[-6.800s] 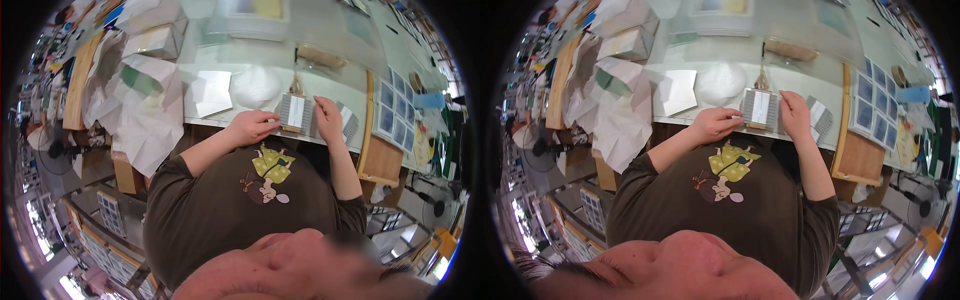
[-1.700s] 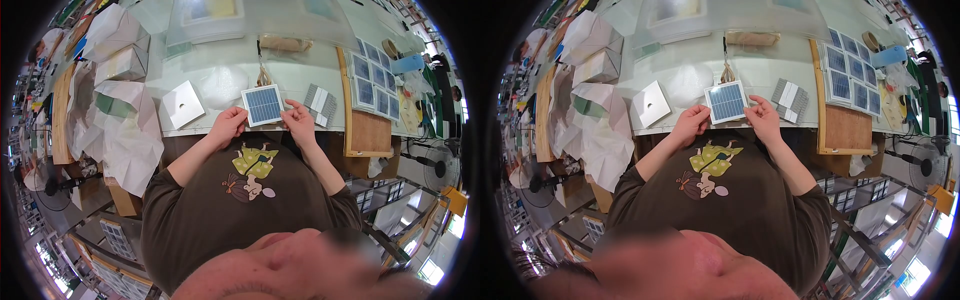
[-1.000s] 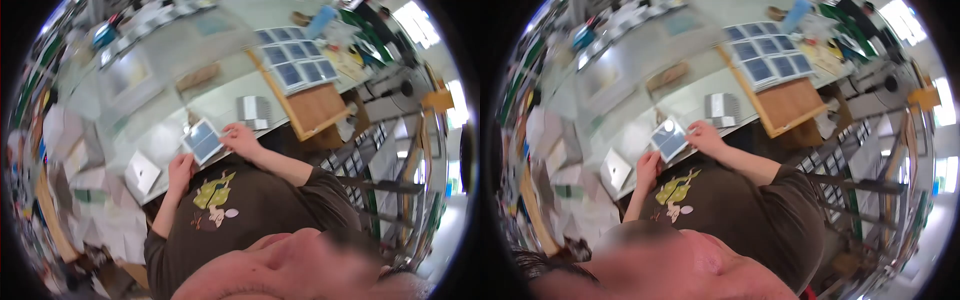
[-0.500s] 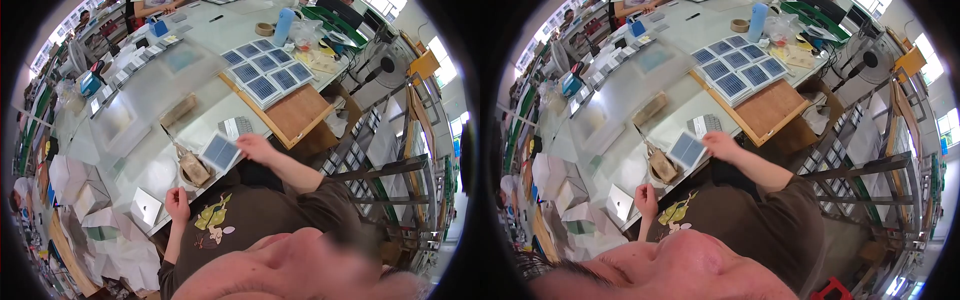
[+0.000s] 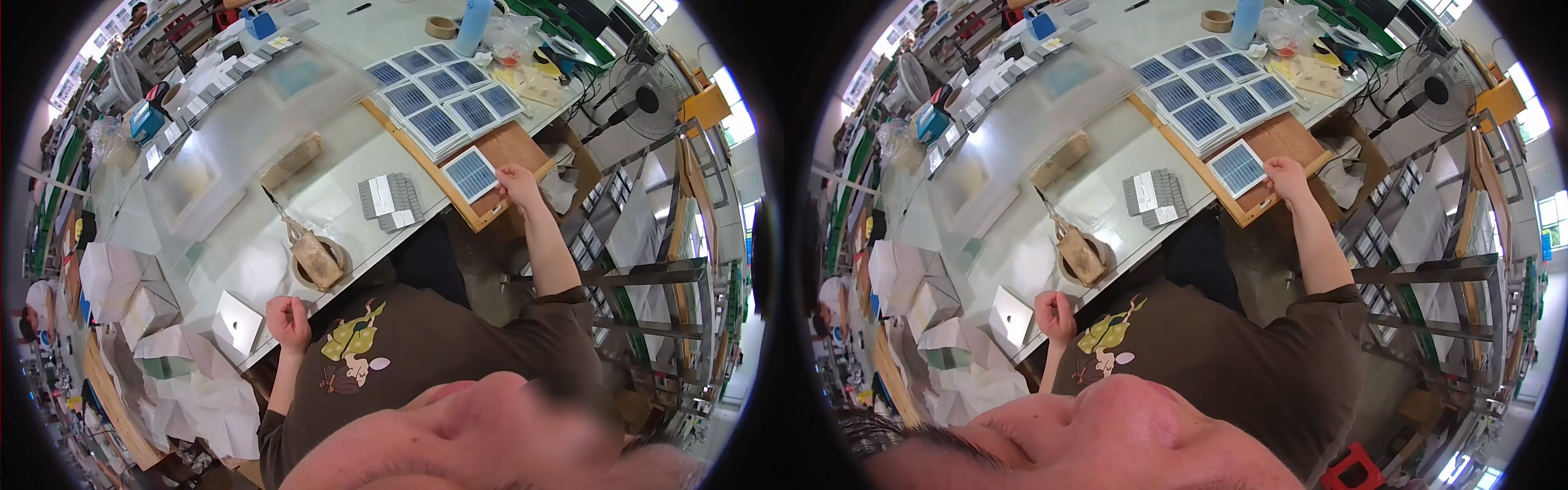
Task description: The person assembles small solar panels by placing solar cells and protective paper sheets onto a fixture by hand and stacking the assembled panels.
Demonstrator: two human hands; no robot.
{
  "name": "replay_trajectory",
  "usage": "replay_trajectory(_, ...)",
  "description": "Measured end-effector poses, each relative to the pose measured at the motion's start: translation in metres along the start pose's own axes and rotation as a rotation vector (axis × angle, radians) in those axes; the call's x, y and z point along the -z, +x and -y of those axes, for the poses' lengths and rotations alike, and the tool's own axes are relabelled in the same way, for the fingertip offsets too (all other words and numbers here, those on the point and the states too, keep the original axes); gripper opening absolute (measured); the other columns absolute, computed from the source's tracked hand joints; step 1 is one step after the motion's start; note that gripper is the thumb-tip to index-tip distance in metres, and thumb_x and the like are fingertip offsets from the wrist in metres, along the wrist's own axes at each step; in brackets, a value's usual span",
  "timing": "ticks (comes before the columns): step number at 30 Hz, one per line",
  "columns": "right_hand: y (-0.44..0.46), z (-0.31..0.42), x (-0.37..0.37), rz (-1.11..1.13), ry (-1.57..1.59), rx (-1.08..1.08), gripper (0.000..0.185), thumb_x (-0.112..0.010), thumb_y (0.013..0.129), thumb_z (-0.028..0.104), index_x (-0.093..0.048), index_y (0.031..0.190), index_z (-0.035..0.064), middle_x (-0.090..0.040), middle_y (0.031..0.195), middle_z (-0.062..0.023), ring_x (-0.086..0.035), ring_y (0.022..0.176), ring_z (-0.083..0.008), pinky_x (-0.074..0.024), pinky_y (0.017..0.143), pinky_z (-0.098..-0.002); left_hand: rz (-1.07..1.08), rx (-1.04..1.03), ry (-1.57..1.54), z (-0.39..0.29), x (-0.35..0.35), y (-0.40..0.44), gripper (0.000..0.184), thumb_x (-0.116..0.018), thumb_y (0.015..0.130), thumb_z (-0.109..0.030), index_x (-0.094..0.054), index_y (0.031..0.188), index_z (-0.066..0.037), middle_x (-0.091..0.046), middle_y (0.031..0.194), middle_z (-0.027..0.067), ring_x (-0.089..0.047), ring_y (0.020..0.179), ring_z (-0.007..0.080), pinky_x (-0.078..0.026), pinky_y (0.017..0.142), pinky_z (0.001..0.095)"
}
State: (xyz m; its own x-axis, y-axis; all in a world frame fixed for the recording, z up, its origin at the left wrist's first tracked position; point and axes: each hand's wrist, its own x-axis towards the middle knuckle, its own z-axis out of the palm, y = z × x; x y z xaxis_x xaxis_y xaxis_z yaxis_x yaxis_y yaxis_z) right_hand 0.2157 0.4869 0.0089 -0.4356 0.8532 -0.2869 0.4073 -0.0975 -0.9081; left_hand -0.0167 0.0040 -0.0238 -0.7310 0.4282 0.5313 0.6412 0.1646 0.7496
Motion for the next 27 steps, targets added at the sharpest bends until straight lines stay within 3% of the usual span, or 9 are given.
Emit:
replay_trajectory(5, 0.002, 0.001, -0.006, 0.019, -0.240, 0.040, 0.018, -0.063, 0.085, 0.017, -0.062, 0.096, 0.0019, -0.061, 0.073, -0.0057, -0.058, 0.064, -0.0151, -0.0478, 0.060, -0.0280, 0.018, -0.063, 0.021, -0.001, 0.001, 0.001, 0.004, -0.058, 0.086, 0.000, -0.056, 0.083, -0.001, -0.052, 0.078, 0.0059, -0.045, 0.065, 0.0116, -0.038, 0.059, 0.0224)
replay_trajectory(7, -0.019, 0.007, -0.012, -0.410, -0.887, 0.517, 0.025, -0.063, 0.084, 0.024, -0.062, 0.098, 0.0027, -0.063, 0.092, -0.0117, -0.061, 0.086, -0.0240, -0.0485, 0.075, -0.0378, -0.003, -0.043, 0.018, -0.003, 0.001, 0.000, 0.005, -0.059, 0.083, 0.001, -0.055, 0.081, -0.002, -0.053, 0.076, 0.0073, -0.048, 0.065, 0.0168, -0.039, 0.059, 0.0263)
replay_trajectory(8, -0.030, 0.016, -0.012, -0.387, -0.822, 0.483, 0.042, -0.063, 0.083, 0.031, -0.057, 0.112, 0.0004, -0.053, 0.119, -0.0230, -0.049, 0.114, -0.0329, -0.0404, 0.093, -0.0427, -0.018, -0.023, 0.014, -0.004, 0.001, 0.001, 0.008, -0.061, 0.081, 0.002, -0.055, 0.079, -0.003, -0.055, 0.074, 0.0088, -0.051, 0.066, 0.0220, -0.041, 0.060, 0.0302)
replay_trajectory(9, -0.036, 0.012, -0.015, -0.392, -0.823, 0.494, 0.042, -0.063, 0.083, 0.031, -0.057, 0.112, 0.0004, -0.053, 0.119, -0.0230, -0.049, 0.114, -0.0329, -0.0404, 0.093, -0.0427, -0.028, -0.027, 0.010, -0.006, 0.003, 0.003, 0.008, -0.061, 0.081, 0.002, -0.055, 0.079, -0.003, -0.055, 0.074, 0.0088, -0.051, 0.066, 0.0220, -0.041, 0.060, 0.0302)
replay_trajectory(11, -0.037, -0.009, -0.024, -0.801, -0.741, 0.657, 0.061, -0.062, 0.084, 0.033, -0.042, 0.128, -0.0050, -0.040, 0.132, -0.0292, -0.039, 0.123, -0.0366, -0.0324, 0.102, -0.0407, 0.052, -0.184, 0.129, -0.011, 0.012, 0.009, 0.010, -0.063, 0.077, 0.002, -0.056, 0.079, -0.003, -0.056, 0.074, 0.0092, -0.053, 0.068, 0.0263, -0.043, 0.062, 0.0335)
replay_trajectory(15, -0.007, -0.044, -0.033, -0.885, -0.347, 0.536, 0.065, -0.060, 0.088, 0.026, -0.031, 0.133, -0.0093, -0.037, 0.134, -0.0280, -0.037, 0.127, -0.0339, -0.0317, 0.104, -0.0380, 0.113, -0.251, 0.240, -0.015, 0.025, 0.012, 0.013, -0.064, 0.073, 0.003, -0.055, 0.079, -0.005, -0.057, 0.075, 0.0090, -0.055, 0.071, 0.0296, -0.046, 0.068, 0.0378)
replay_trajectory(17, -0.005, -0.040, -0.040, -0.842, 0.155, 0.527, 0.071, -0.062, 0.087, 0.022, -0.023, 0.138, -0.0078, -0.032, 0.140, -0.0238, -0.033, 0.129, -0.0307, -0.0261, 0.107, -0.0378, 0.078, -0.269, 0.249, -0.008, 0.025, 0.008, 0.013, -0.065, 0.072, 0.002, -0.055, 0.079, -0.005, -0.057, 0.074, 0.0088, -0.056, 0.072, 0.0301, -0.046, 0.069, 0.0384)
replay_trajectory(21, -0.002, -0.042, -0.034, -0.585, 0.587, 0.378, 0.068, -0.057, 0.088, 0.008, -0.016, 0.141, -0.0062, -0.033, 0.140, -0.0195, -0.040, 0.125, -0.0271, -0.0349, 0.102, -0.0346, 0.074, -0.293, 0.260, 0.003, 0.021, 0.004, 0.014, -0.067, 0.071, -0.001, -0.055, 0.079, -0.005, -0.058, 0.075, 0.0092, -0.057, 0.073, 0.0300, -0.047, 0.069, 0.0375)
replay_trajectory(27, 0.002, -0.040, -0.043, -0.633, 0.509, 0.322, 0.072, -0.056, 0.088, 0.006, -0.010, 0.142, -0.0067, -0.032, 0.141, -0.0198, -0.039, 0.125, -0.0275, -0.0333, 0.103, -0.0345, 0.059, -0.239, 0.216, -0.007, 0.016, 0.009, 0.014, -0.066, 0.072, 0.001, -0.056, 0.078, -0.005, -0.058, 0.075, 0.0094, -0.057, 0.073, 0.0298, -0.046, 0.069, 0.0372)
